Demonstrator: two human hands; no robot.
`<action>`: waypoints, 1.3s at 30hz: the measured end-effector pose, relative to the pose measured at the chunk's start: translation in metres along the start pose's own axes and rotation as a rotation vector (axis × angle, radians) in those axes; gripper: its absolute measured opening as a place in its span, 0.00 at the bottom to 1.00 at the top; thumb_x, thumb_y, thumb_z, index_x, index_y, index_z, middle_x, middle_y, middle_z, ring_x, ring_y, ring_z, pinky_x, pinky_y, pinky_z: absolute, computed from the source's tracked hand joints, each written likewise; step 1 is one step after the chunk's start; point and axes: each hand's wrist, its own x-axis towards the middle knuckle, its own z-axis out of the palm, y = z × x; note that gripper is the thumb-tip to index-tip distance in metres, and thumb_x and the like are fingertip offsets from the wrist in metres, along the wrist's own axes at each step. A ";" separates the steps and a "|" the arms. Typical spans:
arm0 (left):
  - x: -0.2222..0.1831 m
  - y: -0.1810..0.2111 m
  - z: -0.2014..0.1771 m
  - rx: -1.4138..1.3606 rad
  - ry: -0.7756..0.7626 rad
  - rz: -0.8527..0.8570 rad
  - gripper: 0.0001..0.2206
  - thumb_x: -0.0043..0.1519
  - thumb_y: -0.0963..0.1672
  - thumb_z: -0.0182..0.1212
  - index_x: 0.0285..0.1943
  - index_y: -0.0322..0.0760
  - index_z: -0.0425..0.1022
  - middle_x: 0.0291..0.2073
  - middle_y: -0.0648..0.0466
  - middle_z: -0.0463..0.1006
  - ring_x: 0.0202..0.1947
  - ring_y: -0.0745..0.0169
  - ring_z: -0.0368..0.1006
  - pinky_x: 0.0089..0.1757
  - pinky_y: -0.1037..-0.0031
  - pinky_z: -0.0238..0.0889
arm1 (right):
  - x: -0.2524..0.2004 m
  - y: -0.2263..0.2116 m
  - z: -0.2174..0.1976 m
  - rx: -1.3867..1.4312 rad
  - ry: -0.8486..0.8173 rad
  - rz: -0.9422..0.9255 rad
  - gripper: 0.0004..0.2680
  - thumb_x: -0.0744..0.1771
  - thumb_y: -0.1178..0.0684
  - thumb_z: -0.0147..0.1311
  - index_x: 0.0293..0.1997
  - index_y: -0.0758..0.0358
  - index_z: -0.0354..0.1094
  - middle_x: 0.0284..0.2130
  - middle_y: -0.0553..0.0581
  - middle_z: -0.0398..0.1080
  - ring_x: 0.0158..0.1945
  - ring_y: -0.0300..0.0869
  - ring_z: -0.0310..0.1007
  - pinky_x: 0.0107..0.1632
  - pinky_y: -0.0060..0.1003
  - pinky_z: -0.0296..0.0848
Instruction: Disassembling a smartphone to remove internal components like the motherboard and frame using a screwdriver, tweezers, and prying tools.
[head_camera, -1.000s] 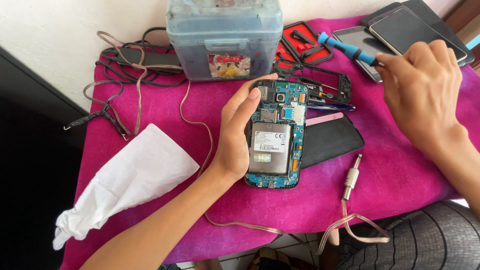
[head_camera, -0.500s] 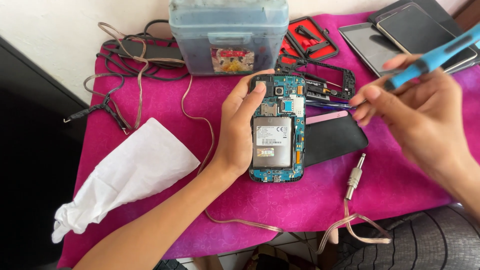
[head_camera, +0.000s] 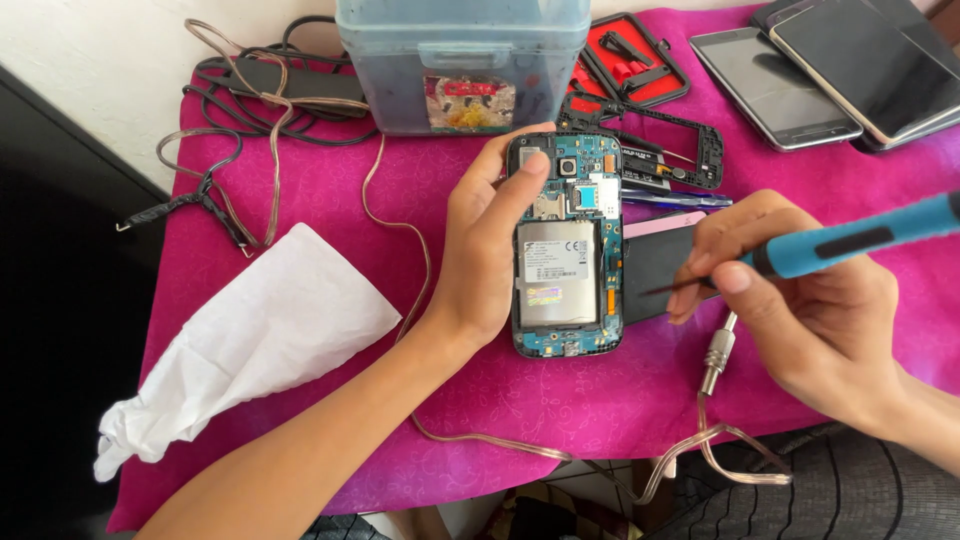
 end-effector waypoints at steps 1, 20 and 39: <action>-0.001 0.002 0.002 0.028 0.007 -0.019 0.22 0.61 0.47 0.59 0.63 0.33 0.68 0.45 0.46 0.80 0.44 0.60 0.77 0.47 0.69 0.72 | -0.001 0.000 0.001 0.005 0.010 0.027 0.05 0.69 0.62 0.45 0.45 0.76 0.62 0.38 0.68 0.68 0.31 0.47 0.79 0.39 0.34 0.86; -0.004 0.010 -0.007 0.641 -0.220 0.159 0.64 0.36 0.36 0.82 0.79 0.42 0.35 0.77 0.45 0.51 0.72 0.55 0.60 0.66 0.69 0.58 | -0.006 0.007 -0.007 0.113 -0.057 -0.027 0.07 0.70 0.62 0.45 0.50 0.64 0.52 0.42 0.73 0.74 0.30 0.45 0.83 0.37 0.29 0.86; -0.005 0.015 -0.004 0.893 -0.261 0.100 0.61 0.37 0.38 0.78 0.80 0.44 0.37 0.69 0.40 0.59 0.70 0.48 0.54 0.65 0.62 0.53 | -0.007 0.023 -0.007 0.141 -0.078 -0.039 0.07 0.69 0.63 0.45 0.50 0.64 0.51 0.44 0.74 0.73 0.33 0.47 0.83 0.39 0.32 0.87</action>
